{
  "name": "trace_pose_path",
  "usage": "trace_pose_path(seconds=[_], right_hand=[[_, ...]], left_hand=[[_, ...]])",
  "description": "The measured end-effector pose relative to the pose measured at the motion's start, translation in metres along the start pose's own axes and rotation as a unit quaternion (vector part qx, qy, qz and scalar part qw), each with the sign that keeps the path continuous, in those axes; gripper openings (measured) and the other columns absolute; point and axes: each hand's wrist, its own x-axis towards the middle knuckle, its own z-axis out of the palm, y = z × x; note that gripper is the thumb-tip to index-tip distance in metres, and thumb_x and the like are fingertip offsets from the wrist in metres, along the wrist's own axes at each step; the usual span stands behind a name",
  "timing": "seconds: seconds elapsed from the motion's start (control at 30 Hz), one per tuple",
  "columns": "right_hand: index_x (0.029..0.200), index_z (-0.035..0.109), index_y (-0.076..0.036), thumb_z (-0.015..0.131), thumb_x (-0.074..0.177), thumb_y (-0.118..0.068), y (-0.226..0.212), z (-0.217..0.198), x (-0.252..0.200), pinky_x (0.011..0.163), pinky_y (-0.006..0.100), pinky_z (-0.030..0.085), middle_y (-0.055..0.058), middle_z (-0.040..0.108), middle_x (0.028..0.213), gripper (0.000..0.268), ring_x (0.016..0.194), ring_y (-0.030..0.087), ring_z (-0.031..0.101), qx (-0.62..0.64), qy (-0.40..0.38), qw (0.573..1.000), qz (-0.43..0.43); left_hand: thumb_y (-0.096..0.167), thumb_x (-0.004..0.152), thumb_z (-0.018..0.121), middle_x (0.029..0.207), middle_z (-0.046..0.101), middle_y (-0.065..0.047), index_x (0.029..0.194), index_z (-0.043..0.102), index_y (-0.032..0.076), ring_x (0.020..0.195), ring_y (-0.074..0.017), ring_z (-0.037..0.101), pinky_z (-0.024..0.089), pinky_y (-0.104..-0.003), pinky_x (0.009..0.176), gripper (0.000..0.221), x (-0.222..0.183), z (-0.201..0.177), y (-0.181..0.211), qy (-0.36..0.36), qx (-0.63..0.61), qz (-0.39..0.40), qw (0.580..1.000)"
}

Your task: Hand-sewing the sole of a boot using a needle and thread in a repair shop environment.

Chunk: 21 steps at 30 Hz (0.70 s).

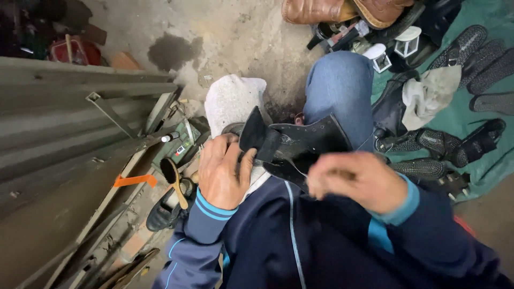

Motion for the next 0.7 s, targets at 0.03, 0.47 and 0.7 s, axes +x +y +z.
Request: trace_pose_path(seconds=[0.03,0.47,0.7], right_hand=[[0.103,0.083,-0.017,0.062,0.094,-0.026,0.005,0.002,0.009,0.073,0.026,0.064,0.000,0.085,0.081,0.025,0.070,0.010,0.078,-0.140,0.064,0.977,0.150],[0.108,0.073,0.004,0.051,0.090,0.005,0.139,0.075,0.095,0.034,0.025,0.024,0.011,0.046,0.050,0.028,0.039,0.011,0.040,0.282,0.171,0.941,0.077],[0.106,0.065,-0.003,0.044,0.095,0.003,0.147,0.060,0.104,0.045,0.031,0.018,0.006,0.033,0.058,0.024,0.047,0.013,0.030,0.373,0.154,0.895,0.191]], left_hand=[[0.025,0.101,0.066,0.105,0.058,-0.019,0.092,0.060,-0.002,0.090,-0.0383,0.053,0.045,-0.048,0.077,0.030,-0.001,-0.001,0.001,0.005,0.010,0.006,1.000],[0.029,0.097,0.058,0.093,0.056,-0.005,0.092,0.057,0.021,0.061,-0.0329,0.059,0.046,-0.046,0.044,0.010,-0.036,-0.007,-0.040,-0.064,0.153,0.001,0.986],[0.019,0.092,0.058,0.077,0.057,-0.005,0.083,0.064,0.019,0.056,-0.0380,0.060,0.045,-0.053,0.041,0.011,-0.012,0.007,-0.071,-0.169,0.053,0.044,0.983]])
